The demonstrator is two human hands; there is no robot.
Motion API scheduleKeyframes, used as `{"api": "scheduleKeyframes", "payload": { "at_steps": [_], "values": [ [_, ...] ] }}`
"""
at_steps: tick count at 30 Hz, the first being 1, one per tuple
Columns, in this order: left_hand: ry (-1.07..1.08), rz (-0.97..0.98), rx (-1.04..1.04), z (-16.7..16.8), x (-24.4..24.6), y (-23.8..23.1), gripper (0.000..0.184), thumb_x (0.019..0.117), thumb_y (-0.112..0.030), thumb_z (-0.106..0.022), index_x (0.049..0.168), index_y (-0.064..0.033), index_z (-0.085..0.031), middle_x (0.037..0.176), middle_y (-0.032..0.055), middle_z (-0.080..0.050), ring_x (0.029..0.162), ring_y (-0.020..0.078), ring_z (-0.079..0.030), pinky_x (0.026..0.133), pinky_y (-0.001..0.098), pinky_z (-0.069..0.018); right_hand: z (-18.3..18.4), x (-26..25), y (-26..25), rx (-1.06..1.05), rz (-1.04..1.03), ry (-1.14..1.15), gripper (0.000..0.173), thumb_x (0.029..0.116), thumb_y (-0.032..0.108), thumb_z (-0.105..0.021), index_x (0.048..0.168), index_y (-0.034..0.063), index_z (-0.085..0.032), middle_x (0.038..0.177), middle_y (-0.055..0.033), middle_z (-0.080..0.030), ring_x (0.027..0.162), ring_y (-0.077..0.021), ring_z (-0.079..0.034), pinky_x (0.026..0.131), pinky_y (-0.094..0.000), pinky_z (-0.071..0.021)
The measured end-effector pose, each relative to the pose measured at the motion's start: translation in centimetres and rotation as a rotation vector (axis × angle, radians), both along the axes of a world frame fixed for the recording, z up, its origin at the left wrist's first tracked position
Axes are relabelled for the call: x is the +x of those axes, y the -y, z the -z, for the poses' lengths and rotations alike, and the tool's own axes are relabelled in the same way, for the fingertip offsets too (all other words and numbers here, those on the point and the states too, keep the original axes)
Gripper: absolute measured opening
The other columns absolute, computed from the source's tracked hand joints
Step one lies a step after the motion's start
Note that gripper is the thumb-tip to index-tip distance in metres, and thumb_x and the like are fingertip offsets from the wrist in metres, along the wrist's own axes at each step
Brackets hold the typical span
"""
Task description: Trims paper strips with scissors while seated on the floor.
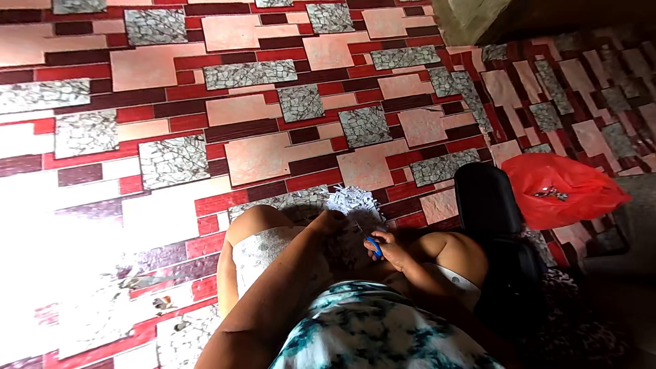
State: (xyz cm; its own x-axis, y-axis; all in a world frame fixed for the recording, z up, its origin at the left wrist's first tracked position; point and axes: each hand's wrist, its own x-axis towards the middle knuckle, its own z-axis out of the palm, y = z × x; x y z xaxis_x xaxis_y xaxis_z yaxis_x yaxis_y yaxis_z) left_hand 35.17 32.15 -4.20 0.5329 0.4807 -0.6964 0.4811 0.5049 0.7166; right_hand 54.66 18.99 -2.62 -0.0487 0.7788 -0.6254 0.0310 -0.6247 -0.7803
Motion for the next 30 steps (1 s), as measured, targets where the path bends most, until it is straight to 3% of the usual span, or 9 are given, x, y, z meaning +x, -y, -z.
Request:
{"api": "scheduleKeyframes", "payload": {
  "at_steps": [5,12,24,30],
  "values": [
    [0.003,-0.018,-0.019,-0.2,-0.03,-0.02,0.023,0.1045,-0.016,-0.06,0.116,0.0031,-0.063,0.089,0.006,-0.064,0.067,0.0068,-0.06,0.065,0.0234,-0.0539,-0.25,0.12,-0.03,-0.007,-0.002,0.034,0.02,0.0963,0.006,-0.067,0.113,-0.0033,-0.061,0.078,-0.0006,-0.065,0.061,-0.0048,-0.061,0.058,-0.0198,-0.0526],
    [0.005,-0.039,-0.023,-0.03,0.02,-0.04,0.02,0.1044,-0.016,-0.06,0.112,0.0021,-0.063,0.085,0.0044,-0.064,0.065,0.0063,-0.06,0.064,0.0224,-0.0538,-0.29,0.34,-0.14,-0.096,-0.033,-0.024,0.018,0.1015,0.02,-0.062,0.11,0.0039,-0.06,0.074,-0.0003,-0.067,0.059,-0.0058,-0.061,0.05,-0.0184,-0.0454],
    [0.005,-0.051,-0.07,-0.34,0.24,-0.11,0.02,0.1048,-0.016,-0.06,0.114,0.0017,-0.063,0.086,0.0053,-0.064,0.066,0.0068,-0.06,0.064,0.0222,-0.0533,-0.24,0.02,-0.17,-0.032,0.017,-0.006,0.017,0.097,0.011,-0.068,0.109,0.0003,-0.062,0.071,0.0009,-0.065,0.057,-0.0049,-0.06,0.053,-0.0186,-0.0503],
    [-0.027,-0.103,-0.139,0.13,0.11,-0.1,0.021,0.1048,-0.017,-0.06,0.113,0.0026,-0.062,0.078,0.0036,-0.066,0.063,0.0075,-0.063,0.062,0.0224,-0.0544,-0.17,0.1,-0.06,0.017,0.037,0.041,0.019,0.0962,0.01,-0.068,0.11,-0.0013,-0.062,0.074,0.0006,-0.065,0.059,-0.0046,-0.061,0.055,-0.0194,-0.0515]
  ]
}}
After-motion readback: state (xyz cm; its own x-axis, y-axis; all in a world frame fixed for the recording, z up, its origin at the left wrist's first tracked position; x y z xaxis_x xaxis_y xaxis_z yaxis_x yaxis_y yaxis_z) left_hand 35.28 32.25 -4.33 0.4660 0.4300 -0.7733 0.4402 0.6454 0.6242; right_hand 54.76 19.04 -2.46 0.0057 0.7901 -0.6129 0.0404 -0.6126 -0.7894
